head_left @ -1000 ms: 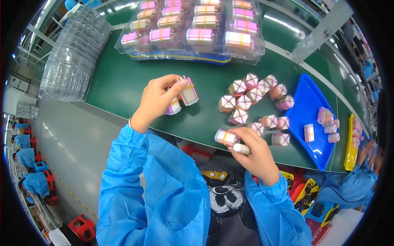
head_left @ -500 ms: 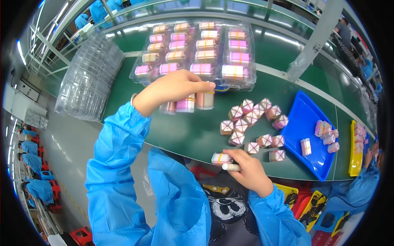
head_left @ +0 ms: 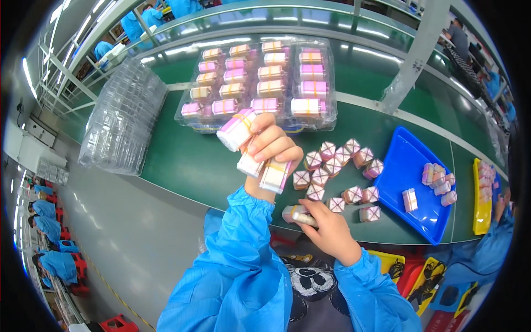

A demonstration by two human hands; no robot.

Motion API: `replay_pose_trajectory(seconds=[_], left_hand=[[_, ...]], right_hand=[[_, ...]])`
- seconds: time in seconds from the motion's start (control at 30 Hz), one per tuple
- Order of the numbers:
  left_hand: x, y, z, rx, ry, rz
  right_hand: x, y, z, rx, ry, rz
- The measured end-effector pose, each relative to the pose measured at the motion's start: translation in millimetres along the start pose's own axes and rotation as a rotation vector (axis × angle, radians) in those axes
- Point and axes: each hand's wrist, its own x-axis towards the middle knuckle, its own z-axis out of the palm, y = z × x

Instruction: Marking small components with a pen and packaging them into plastic trays at an industrial assembly line.

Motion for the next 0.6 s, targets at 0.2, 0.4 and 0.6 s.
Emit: replay_pose_trajectory(seconds=[0.2,0.4,0.6], left_hand=[[-3.2,2.1,1.6,-0.088,-0.069,0.025],[-15.9,4.4,6.0,-0.111,0.037,0.141],[-28.0,10.6,4.8,-0.091,0.135,0.205]], right_hand=[[5.2,-11.0,3.6,0.041,0.039,0.020],[16.9,-17.3,22.7,-0.039,0.076,-0.001],[27.6,-20.7,26.6,-0.164,0.075,0.027]])
